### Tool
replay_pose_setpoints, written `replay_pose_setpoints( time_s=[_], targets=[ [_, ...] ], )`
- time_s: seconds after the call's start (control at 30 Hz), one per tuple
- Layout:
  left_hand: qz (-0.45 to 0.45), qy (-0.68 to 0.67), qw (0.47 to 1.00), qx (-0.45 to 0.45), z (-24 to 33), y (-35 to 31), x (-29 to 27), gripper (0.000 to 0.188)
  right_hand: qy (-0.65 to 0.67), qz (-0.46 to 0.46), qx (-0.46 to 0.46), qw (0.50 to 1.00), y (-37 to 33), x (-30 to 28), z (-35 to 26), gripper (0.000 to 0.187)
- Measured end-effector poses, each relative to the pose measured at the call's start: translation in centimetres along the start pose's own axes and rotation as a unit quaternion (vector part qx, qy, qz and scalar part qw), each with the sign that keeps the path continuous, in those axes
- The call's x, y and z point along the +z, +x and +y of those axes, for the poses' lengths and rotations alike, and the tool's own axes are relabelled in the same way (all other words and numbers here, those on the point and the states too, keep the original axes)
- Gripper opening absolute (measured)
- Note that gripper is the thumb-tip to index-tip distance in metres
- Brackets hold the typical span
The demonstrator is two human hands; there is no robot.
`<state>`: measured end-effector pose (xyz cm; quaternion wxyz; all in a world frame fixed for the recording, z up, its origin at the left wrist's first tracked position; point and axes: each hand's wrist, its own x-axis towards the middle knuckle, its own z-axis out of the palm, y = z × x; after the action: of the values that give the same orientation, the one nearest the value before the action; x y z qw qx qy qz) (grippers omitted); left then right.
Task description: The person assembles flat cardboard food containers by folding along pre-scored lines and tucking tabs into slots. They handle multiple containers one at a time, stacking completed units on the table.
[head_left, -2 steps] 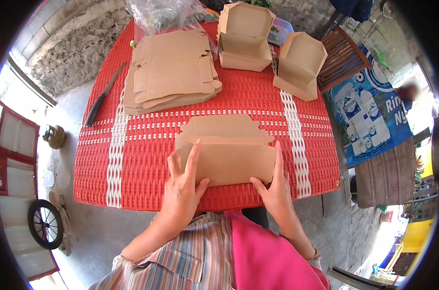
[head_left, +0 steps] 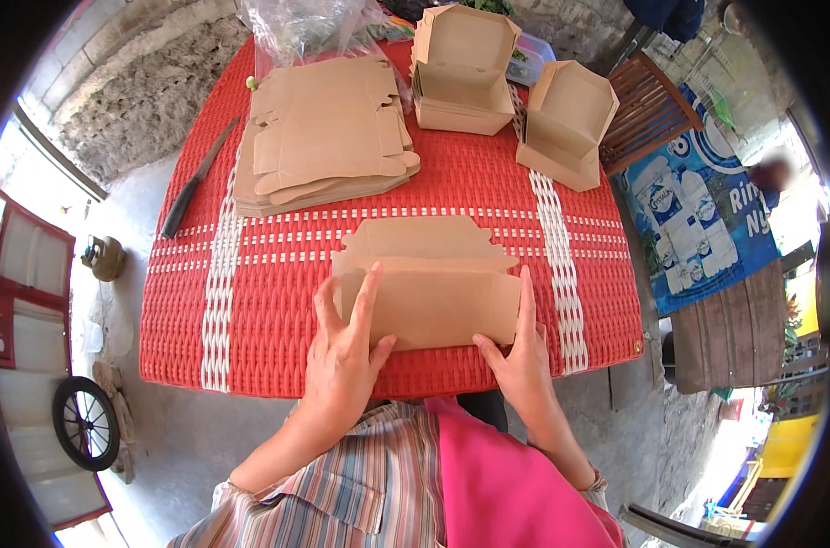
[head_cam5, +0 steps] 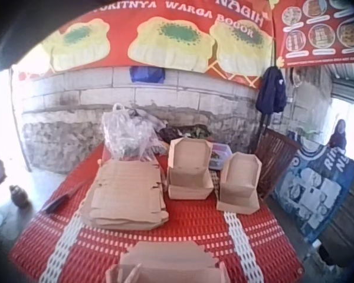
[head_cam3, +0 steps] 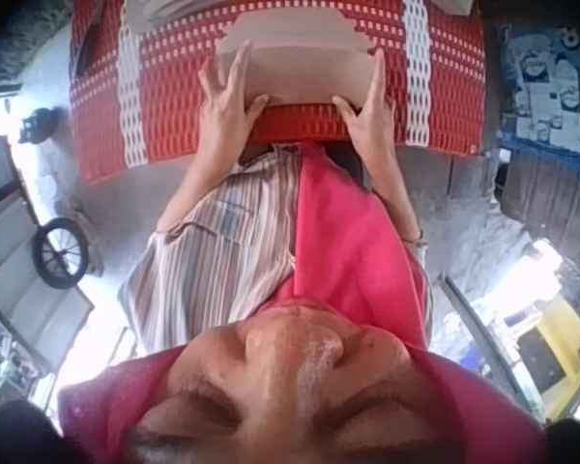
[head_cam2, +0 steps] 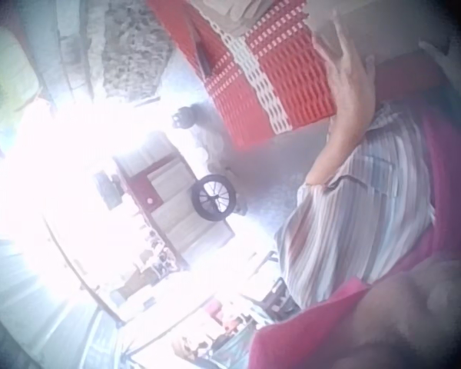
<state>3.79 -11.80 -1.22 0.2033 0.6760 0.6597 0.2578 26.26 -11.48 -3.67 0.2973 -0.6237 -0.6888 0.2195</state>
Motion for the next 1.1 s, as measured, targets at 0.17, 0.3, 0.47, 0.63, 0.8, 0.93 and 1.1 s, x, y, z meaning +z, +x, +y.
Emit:
replay_pose_setpoints(
  time_s=[0.17, 0.3, 0.47, 0.63, 0.8, 0.93, 1.1],
  targets=[
    [0.031, 0.163, 0.944, 0.286, -2.2, -0.5, 1.8, 0.059, -0.028, 0.036, -0.041, 0.998, 0.0, 0.3, 0.5, 0.101],
    [-0.071, 0.071, 0.947, 0.304, -2.5, -1.0, 2.1, 0.049, -0.093, 0.064, -0.050, 0.992, 0.1, -0.1, -0.5, 0.079],
    [-0.073, 0.071, 0.957, 0.273, -1.1, -1.9, 1.4, 0.048, -0.157, 0.003, -0.229, 0.961, -1.5, 0.9, -0.8, 0.038],
    [-0.079, 0.091, 0.953, 0.277, -1.4, -2.2, 1.5, 0.051, -0.130, -0.035, -0.241, 0.961, -2.5, 1.6, -2.1, 0.038],
    [-0.076, 0.114, 0.946, 0.293, -1.5, -2.1, 1.6, 0.052, -0.175, -0.035, -0.268, 0.947, -2.0, 1.6, -2.1, 0.037],
    [-0.072, 0.125, 0.945, 0.294, -1.5, -2.1, 1.2, 0.051, -0.181, -0.025, -0.287, 0.940, -1.4, 1.7, -1.6, 0.030],
    [-0.074, 0.127, 0.950, 0.276, -2.3, -2.7, 0.3, 0.050, -0.177, 0.004, -0.278, 0.944, -1.3, 1.1, -0.6, 0.021]
  ],
)
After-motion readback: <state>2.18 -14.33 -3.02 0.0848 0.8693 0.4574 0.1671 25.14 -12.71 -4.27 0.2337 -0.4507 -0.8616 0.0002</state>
